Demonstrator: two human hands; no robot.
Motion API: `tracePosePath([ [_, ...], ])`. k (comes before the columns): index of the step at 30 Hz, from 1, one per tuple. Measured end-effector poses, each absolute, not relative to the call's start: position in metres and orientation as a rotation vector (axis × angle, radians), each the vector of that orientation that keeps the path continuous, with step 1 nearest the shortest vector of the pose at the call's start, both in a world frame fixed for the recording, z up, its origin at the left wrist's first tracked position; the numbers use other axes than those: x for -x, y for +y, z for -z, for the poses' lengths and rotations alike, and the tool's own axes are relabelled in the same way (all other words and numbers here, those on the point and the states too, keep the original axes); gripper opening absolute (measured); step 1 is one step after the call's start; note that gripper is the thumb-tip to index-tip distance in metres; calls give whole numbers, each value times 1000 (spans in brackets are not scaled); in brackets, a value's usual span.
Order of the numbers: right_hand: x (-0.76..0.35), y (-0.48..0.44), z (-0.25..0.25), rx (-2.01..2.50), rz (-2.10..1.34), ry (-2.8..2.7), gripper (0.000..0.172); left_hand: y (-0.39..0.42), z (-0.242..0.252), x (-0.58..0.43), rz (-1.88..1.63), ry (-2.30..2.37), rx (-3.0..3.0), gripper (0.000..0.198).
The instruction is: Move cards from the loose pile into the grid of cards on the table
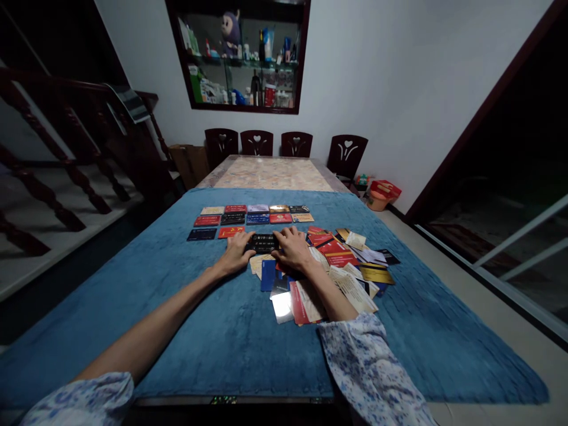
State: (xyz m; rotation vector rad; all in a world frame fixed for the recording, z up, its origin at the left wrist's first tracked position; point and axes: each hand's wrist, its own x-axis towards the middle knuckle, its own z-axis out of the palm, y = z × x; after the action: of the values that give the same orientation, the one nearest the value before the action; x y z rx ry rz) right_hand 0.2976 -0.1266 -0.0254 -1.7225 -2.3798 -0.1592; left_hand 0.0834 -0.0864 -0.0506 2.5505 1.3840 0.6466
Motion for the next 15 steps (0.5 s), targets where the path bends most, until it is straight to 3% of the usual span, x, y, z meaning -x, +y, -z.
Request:
tracePosePath([
  [15, -295, -116, 14, 1790, 63, -2477, 49, -76, 47, -74, -565, 1339, -2541, 50],
])
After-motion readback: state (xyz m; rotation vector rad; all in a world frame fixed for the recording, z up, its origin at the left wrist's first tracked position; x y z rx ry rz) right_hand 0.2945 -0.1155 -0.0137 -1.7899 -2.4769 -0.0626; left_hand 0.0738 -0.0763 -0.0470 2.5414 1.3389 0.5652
